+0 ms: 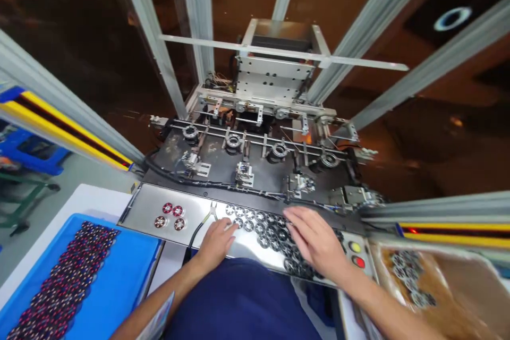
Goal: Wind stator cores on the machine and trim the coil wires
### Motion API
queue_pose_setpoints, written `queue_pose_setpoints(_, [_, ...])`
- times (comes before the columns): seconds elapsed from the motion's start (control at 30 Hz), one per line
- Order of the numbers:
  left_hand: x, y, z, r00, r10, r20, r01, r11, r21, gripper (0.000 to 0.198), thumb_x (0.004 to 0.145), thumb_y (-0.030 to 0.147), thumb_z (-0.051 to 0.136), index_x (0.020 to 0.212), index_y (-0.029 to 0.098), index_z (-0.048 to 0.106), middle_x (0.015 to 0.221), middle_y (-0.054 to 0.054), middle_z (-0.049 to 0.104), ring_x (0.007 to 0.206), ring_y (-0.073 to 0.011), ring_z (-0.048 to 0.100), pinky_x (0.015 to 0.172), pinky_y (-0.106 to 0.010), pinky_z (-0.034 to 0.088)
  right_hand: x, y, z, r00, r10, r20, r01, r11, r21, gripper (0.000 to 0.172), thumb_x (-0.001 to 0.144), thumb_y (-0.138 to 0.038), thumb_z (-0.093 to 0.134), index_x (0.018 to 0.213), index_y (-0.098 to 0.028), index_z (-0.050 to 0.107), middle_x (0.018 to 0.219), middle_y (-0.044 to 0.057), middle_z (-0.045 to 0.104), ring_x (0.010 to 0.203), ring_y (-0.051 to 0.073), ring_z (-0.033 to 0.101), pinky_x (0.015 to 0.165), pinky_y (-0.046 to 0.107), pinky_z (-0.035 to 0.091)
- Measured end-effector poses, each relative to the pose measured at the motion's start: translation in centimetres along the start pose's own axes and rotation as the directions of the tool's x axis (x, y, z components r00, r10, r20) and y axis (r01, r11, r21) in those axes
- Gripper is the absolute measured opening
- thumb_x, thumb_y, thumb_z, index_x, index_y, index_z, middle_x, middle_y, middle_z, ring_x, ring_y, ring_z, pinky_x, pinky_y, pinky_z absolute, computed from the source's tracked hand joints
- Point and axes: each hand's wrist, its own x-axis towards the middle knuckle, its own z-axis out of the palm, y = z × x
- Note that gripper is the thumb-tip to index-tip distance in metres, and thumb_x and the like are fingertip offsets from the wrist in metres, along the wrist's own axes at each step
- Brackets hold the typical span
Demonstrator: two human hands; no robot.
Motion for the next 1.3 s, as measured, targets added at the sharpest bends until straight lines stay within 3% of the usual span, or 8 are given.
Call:
queue_pose_setpoints(0.07, [0.2,-0.1,0.7,1.000,0.024,0.000,-0.024,0.999,0.040,0.030,0.087,0.017,0.052,0.111,0.018,0.069,0.103,-0.014,0.063,0.097,-0.0283,0.060,0.091,-0.049,0.049,-5.1,-0.9,0.3,0.993,0.121,0.014,-0.120,0.992,-0.041,0.019,0.094,-0.014,0.049,0.107,-0.015,0.064,0.093,0.012,0.068,0.085,0.023,0.067,0.075,0.039,0.058])
queue_pose_setpoints(0.17, [0.1,0.0,1.3,0.997,0.074,0.030,-0.076,0.995,0.065,0.027,0.089,0.021,0.052,0.110,0.018,0.069,0.099,-0.012,0.062,0.095,-0.0263,0.061,0.088,-0.044,0.052,-10.5,-3.0,1.8,0.963,0.268,0.036,-0.264,0.961,-0.081,0.024,0.096,-0.015,0.043,0.090,-0.017,0.066,0.081,0.010,0.066,0.071,0.021,0.065,0.064,0.035,0.058])
queue_pose_setpoints(0.37, [-0.4,1.2,1.9,0.987,0.135,0.088,-0.140,0.989,0.052,0.022,0.089,0.023,0.054,0.105,0.020,0.069,0.100,-0.010,0.064,0.094,-0.0228,0.063,0.085,-0.036,0.054,-13.9,-5.9,6.0,0.906,0.419,0.050,-0.413,0.905,-0.097,0.023,0.096,-0.016,0.045,0.092,-0.017,0.067,0.089,0.013,0.065,0.076,0.024,0.066,0.067,0.038,0.058])
queue_pose_setpoints(0.53, [-1.3,1.7,1.7,0.989,0.120,0.088,-0.119,0.993,-0.013,0.022,0.090,0.025,0.053,0.103,0.020,0.069,0.099,-0.010,0.065,0.089,-0.0209,0.064,0.082,-0.034,0.055,-12.5,-6.6,8.5,0.918,0.358,0.171,-0.358,0.933,-0.033,0.012,0.091,-0.016,0.057,0.096,-0.020,0.067,0.100,0.011,0.067,0.090,0.022,0.067,0.075,0.032,0.059])
queue_pose_setpoints(0.67, [-2.2,1.7,1.2,0.995,0.067,0.075,-0.060,0.995,-0.085,0.022,0.089,0.030,0.054,0.100,0.021,0.071,0.097,-0.010,0.067,0.086,-0.0209,0.064,0.080,-0.034,0.054,-10.3,-7.2,10.0,0.897,0.327,0.299,-0.340,0.940,-0.009,0.004,0.086,-0.018,0.068,0.090,-0.018,0.067,0.109,0.012,0.066,0.097,0.023,0.065,0.080,0.034,0.058])
queue_pose_setpoints(0.93, [-3.1,1.5,0.2,0.977,-0.191,0.096,0.211,0.934,-0.288,0.026,0.083,0.041,0.062,0.095,0.019,0.070,0.090,-0.007,0.070,0.076,-0.0191,0.064,0.073,-0.033,0.054,-6.4,-8.8,11.8,0.824,0.342,0.452,-0.405,0.913,0.047,0.010,0.092,-0.022,0.062,0.098,-0.014,0.064,0.106,0.006,0.066,0.095,0.019,0.065,0.082,0.038,0.056])
queue_pose_setpoints(1.17, [-2.9,2.2,0.0,0.901,-0.369,0.227,0.428,0.678,-0.598,0.044,0.078,0.051,0.068,0.103,0.015,0.065,0.091,-0.007,0.071,0.072,-0.0160,0.066,0.072,-0.031,0.054,-4.3,-7.9,9.6,0.868,0.340,0.362,-0.460,0.825,0.328,0.008,0.081,-0.017,0.070,0.087,-0.015,0.063,0.084,0.002,0.069,0.073,0.014,0.066,0.068,0.029,0.057])
queue_pose_setpoints(1.3, [-2.5,4.3,-0.6,0.877,-0.302,0.373,0.476,0.444,-0.760,0.054,0.083,0.060,0.061,0.103,0.010,0.066,0.084,-0.012,0.072,0.071,-0.0191,0.070,0.070,-0.034,0.055,-2.2,-8.6,7.5,0.908,0.362,0.212,-0.418,0.746,0.518,0.023,0.083,-0.015,0.059,0.106,-0.019,0.062,0.104,0.007,0.073,0.089,0.018,0.071,0.078,0.029,0.059])
